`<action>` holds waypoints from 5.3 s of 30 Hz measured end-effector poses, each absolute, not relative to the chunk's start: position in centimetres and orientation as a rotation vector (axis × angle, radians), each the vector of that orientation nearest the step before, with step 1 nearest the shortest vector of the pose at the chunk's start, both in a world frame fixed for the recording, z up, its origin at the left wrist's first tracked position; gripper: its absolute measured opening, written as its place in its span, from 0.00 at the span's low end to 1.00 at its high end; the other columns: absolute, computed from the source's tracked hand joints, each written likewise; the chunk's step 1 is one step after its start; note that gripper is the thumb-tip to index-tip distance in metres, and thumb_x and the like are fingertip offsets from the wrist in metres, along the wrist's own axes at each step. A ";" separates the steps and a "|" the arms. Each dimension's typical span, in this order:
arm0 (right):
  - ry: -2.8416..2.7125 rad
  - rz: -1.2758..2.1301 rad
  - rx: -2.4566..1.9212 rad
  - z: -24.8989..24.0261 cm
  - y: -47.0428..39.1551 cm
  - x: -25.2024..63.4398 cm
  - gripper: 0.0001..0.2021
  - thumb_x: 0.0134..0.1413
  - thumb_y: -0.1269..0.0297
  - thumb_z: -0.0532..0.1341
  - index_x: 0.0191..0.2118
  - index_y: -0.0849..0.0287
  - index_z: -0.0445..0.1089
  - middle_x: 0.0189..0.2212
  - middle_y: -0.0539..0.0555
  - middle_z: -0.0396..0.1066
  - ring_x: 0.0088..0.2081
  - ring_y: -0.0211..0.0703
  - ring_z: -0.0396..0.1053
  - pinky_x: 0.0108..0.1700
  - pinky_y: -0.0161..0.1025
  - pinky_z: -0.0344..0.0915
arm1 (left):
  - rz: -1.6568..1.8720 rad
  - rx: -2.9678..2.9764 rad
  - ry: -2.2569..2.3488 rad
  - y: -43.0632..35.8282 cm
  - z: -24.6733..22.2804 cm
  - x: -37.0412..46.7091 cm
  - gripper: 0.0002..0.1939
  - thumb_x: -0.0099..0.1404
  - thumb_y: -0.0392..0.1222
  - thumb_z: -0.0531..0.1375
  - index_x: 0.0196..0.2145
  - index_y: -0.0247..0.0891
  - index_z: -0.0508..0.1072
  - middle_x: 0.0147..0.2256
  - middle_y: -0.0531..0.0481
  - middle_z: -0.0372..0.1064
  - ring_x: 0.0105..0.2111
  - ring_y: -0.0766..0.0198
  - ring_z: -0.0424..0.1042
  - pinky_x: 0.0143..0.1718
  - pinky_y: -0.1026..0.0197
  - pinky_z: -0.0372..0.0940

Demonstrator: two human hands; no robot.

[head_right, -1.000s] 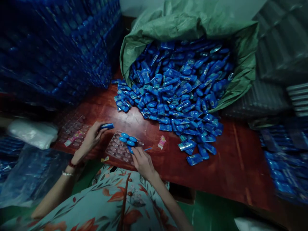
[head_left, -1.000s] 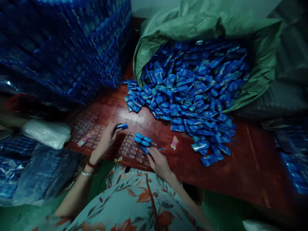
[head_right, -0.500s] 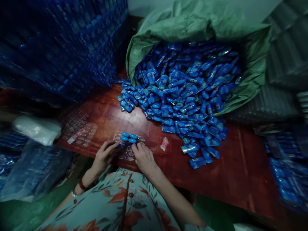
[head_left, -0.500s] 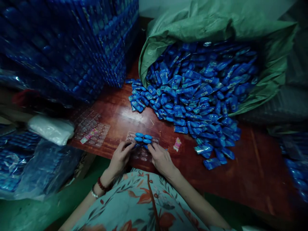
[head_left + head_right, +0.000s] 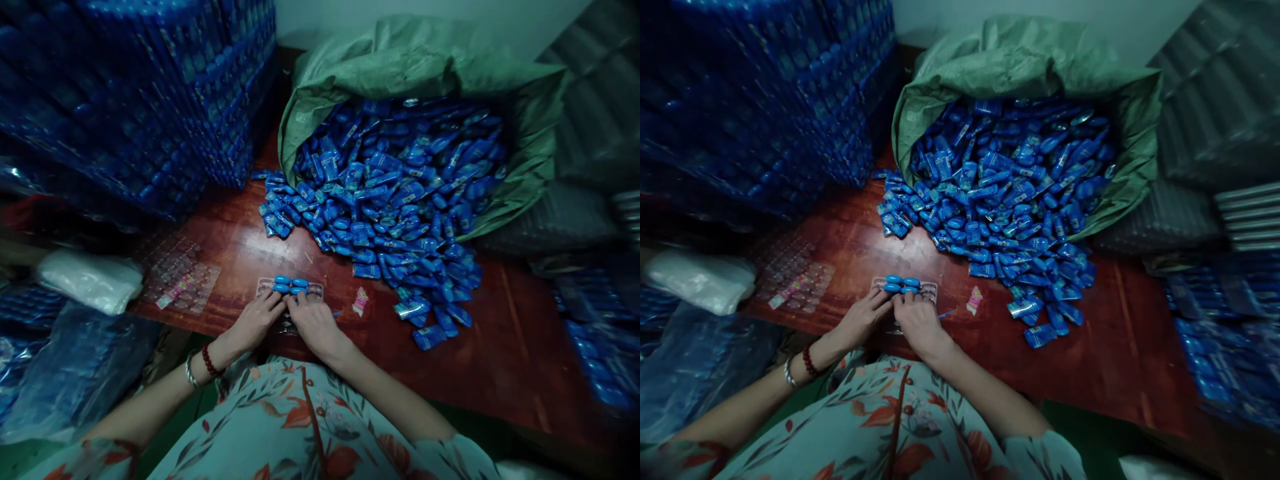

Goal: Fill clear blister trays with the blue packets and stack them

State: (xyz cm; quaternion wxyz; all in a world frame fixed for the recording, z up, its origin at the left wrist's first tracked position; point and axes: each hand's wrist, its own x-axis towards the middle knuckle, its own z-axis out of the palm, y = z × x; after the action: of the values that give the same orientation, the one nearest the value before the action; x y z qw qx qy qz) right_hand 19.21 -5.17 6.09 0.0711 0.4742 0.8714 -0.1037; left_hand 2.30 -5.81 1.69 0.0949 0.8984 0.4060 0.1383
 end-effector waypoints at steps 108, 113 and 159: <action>2.660 -0.309 1.524 4.6 12.0 16.0 0.19 0.61 0.75 0.46 0.54 0.58 0.64 0.51 0.60 0.65 0.46 0.45 0.69 0.45 0.38 0.64 | 0.918 2.000 1.771 3.0 0.9 -0.2 0.19 0.70 0.43 0.48 0.56 0.37 0.63 0.44 0.42 0.67 0.42 0.58 0.67 0.45 0.57 0.64; 2.600 -0.332 1.516 4.9 10.0 17.8 0.12 0.59 0.72 0.52 0.46 0.57 0.68 0.46 0.57 0.69 0.45 0.45 0.70 0.44 0.35 0.64 | 0.654 1.716 1.962 11.2 0.0 0.1 0.28 0.58 0.46 0.62 0.53 0.30 0.62 0.47 0.36 0.62 0.46 0.50 0.67 0.46 0.52 0.63; 2.975 -0.501 1.221 4.7 -6.1 22.7 0.16 0.59 0.74 0.53 0.49 0.54 0.70 0.37 0.55 0.69 0.37 0.41 0.68 0.36 0.35 0.66 | 0.273 2.598 1.164 -7.9 3.9 2.2 0.13 0.67 0.32 0.46 0.45 0.37 0.66 0.42 0.44 0.65 0.40 0.61 0.65 0.40 0.59 0.65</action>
State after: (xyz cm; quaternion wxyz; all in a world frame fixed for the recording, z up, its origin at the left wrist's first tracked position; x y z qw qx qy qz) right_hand 22.71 -6.06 4.66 -0.0566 0.3745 0.9127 -0.1536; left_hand 2.25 -7.89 3.90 0.1406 0.8994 0.4030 0.0945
